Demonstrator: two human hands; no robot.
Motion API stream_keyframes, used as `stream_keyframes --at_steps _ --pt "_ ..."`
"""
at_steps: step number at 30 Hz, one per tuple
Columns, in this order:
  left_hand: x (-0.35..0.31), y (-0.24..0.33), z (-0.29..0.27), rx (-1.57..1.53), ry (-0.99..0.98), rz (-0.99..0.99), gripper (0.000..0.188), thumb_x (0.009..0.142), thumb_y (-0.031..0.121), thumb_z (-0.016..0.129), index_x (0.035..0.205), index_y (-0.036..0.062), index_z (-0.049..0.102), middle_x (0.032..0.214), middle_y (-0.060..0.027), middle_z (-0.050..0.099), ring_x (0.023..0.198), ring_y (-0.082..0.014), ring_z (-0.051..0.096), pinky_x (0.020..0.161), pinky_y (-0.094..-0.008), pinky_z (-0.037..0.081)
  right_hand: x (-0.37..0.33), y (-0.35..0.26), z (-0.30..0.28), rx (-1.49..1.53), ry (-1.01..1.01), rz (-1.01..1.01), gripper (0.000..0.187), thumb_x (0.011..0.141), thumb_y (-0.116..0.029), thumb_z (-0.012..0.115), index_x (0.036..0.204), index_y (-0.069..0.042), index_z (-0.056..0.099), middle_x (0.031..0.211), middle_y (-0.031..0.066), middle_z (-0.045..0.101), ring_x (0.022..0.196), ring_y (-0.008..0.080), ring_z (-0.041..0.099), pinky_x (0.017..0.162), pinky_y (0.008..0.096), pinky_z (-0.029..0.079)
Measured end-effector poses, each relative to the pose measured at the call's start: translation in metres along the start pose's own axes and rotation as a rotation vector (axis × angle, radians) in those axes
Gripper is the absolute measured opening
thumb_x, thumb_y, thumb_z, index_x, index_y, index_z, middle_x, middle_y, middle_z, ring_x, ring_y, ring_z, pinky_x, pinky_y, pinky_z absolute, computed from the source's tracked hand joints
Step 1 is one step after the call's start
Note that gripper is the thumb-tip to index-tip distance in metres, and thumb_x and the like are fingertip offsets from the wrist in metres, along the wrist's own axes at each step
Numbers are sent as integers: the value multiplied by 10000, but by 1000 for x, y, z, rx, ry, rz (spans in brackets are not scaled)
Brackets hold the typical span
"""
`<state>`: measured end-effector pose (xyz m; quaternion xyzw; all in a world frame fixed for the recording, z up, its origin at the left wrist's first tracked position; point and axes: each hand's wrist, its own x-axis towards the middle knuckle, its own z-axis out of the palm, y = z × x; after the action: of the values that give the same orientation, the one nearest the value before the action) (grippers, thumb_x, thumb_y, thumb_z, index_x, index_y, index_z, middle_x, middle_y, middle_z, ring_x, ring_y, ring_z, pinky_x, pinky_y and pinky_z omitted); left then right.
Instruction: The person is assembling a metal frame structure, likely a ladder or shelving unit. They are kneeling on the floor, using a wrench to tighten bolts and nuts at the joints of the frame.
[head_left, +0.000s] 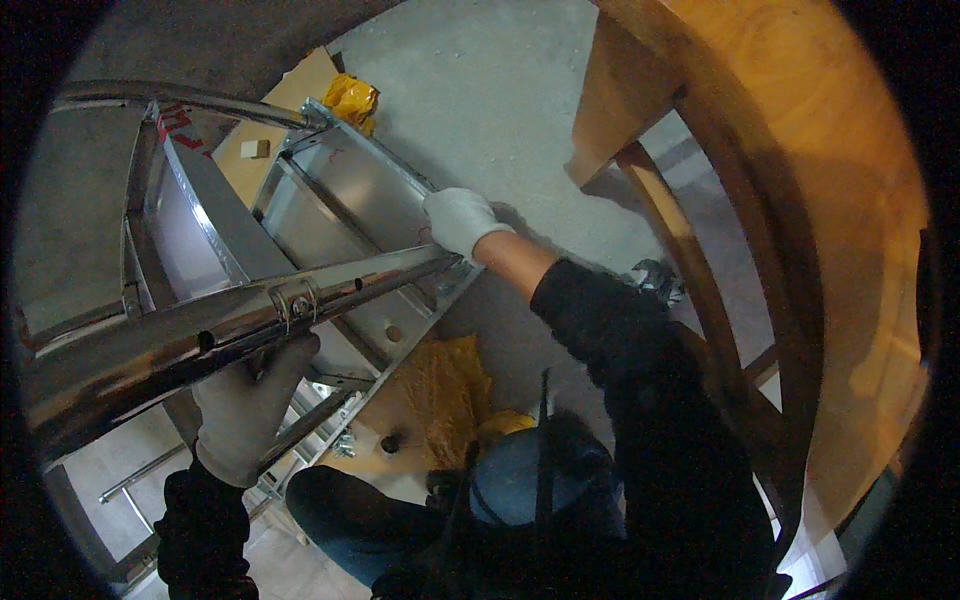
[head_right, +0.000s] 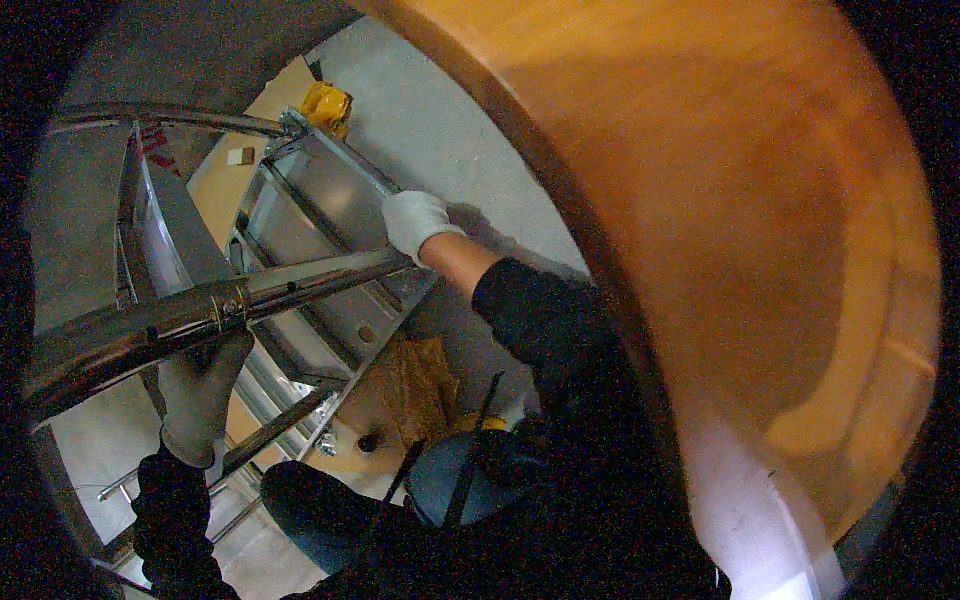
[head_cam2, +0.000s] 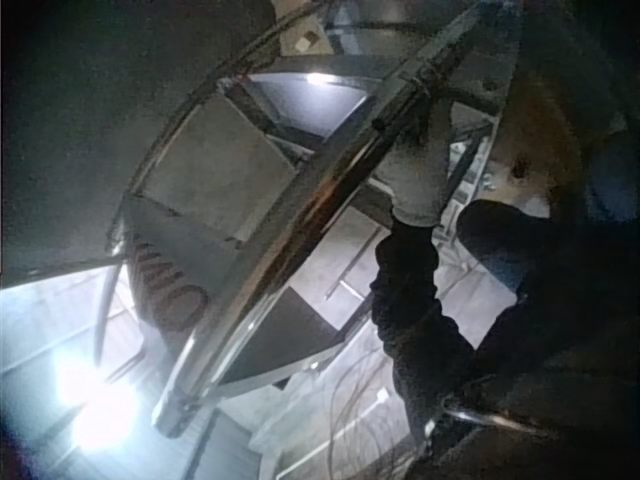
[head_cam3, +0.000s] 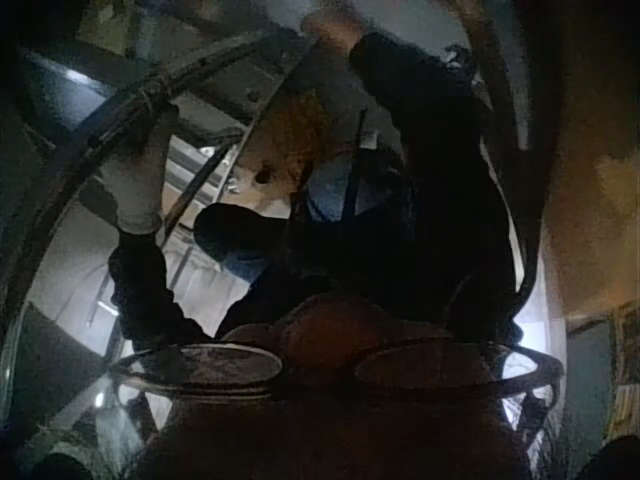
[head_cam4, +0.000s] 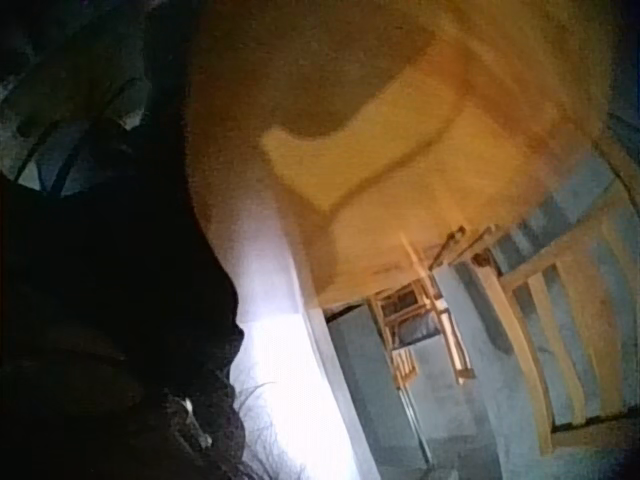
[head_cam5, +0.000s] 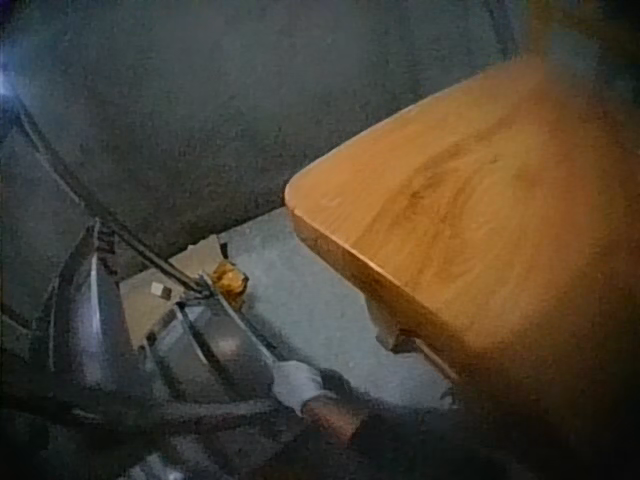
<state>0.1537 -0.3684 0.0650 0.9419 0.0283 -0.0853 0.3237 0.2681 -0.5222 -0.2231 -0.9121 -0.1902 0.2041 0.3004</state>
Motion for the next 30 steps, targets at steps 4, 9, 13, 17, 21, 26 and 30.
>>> stream_keyframes --at_steps 4,9,13,17,21,26,30 --pt "0 -5 -11 72 -111 -76 300 829 48 702 1110 26 599 1003 -61 650 892 -146 611 799 -299 501 -7 -2 10 247 103 201 287 766 -276 682 933 -43 692 939 209 671 925 385 641 821 469 499" --pt "2 3 1 8 -16 -64 278 797 80 734 1047 1 642 883 -50 678 772 -111 617 688 -268 510 -8 1 4 162 52 73 258 797 -249 633 977 -69 676 958 203 663 922 393 633 799 487 492" --pt "0 1 0 -30 -12 -4 286 795 81 736 1055 6 643 921 -58 678 786 -120 622 704 -278 513 -12 6 -9 108 23 -59 222 814 -184 567 984 -81 667 942 196 662 906 397 630 781 495 489" --pt "2 -2 -1 64 -16 41 294 793 88 740 1059 7 645 953 -75 680 799 -134 630 724 -295 518 -15 13 -1 120 21 -39 251 814 -262 609 983 -87 668 928 185 662 878 383 636 770 485 490" --pt "3 2 0 64 -13 12 268 786 86 743 1028 8 658 936 -83 688 803 -137 635 729 -301 521 -12 12 -9 167 68 -114 253 834 -255 591 1018 -92 654 928 182 664 880 382 641 772 484 490" --pt "1 0 -1 121 3 3 230 782 82 743 988 9 672 884 -76 693 793 -130 635 721 -295 520 -4 32 -31 3 39 -192 234 886 -206 504 1054 -118 641 952 179 678 933 361 654 771 489 510" --pt "2 1 0 83 4 -46 232 779 79 745 986 8 670 872 -73 691 785 -133 634 720 -291 518 -1 31 -37 -241 -6 -341 225 865 -190 499 963 -123 691 914 162 684 886 349 674 718 481 527"
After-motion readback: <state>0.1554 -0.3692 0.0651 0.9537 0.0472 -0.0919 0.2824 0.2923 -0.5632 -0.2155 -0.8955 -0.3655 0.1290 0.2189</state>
